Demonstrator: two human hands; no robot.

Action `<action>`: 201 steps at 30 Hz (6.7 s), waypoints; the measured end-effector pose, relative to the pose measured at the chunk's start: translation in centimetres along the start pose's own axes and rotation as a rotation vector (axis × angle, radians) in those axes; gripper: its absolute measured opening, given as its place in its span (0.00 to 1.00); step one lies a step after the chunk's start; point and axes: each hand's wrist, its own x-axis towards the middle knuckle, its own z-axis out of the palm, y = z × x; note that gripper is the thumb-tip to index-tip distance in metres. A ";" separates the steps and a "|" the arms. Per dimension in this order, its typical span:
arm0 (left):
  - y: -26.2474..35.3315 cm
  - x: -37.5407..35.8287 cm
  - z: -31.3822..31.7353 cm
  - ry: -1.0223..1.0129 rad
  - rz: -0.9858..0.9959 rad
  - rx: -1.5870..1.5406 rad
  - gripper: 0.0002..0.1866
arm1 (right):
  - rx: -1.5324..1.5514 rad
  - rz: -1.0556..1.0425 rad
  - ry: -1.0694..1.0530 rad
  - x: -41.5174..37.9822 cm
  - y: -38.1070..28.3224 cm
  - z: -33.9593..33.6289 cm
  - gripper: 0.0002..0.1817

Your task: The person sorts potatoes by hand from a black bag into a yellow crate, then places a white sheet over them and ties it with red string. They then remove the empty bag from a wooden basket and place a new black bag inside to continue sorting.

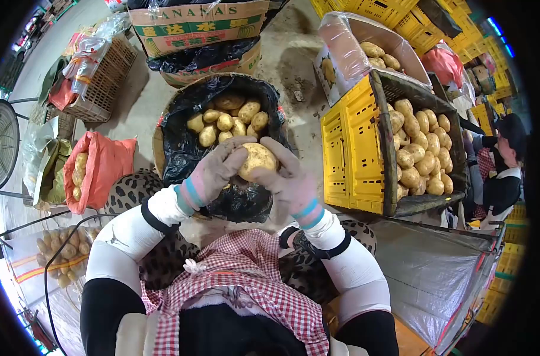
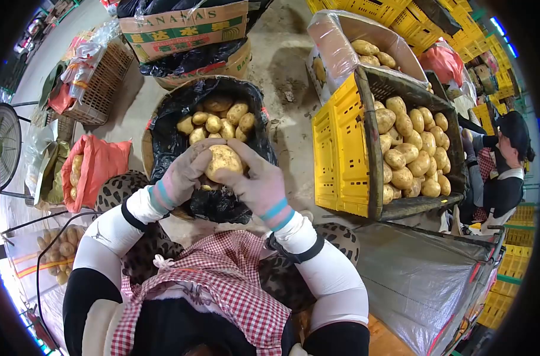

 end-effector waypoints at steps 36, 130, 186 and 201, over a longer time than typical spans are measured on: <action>-32.7 11.9 -11.8 -0.633 -0.391 1.002 0.39 | -0.441 -0.254 0.119 -4.3 -1.3 -11.0 0.22; 0.2 2.2 1.4 -0.302 0.898 0.750 0.25 | 0.195 -0.055 -0.254 -3.0 0.8 -4.9 0.46; -2.0 10.6 -5.8 -0.447 -0.258 -0.170 0.52 | 0.138 0.249 0.115 -1.9 -1.4 -6.1 0.37; 1.4 -2.3 -3.2 0.116 0.225 -0.052 0.39 | 0.483 0.185 -0.265 0.3 -1.7 -1.7 0.26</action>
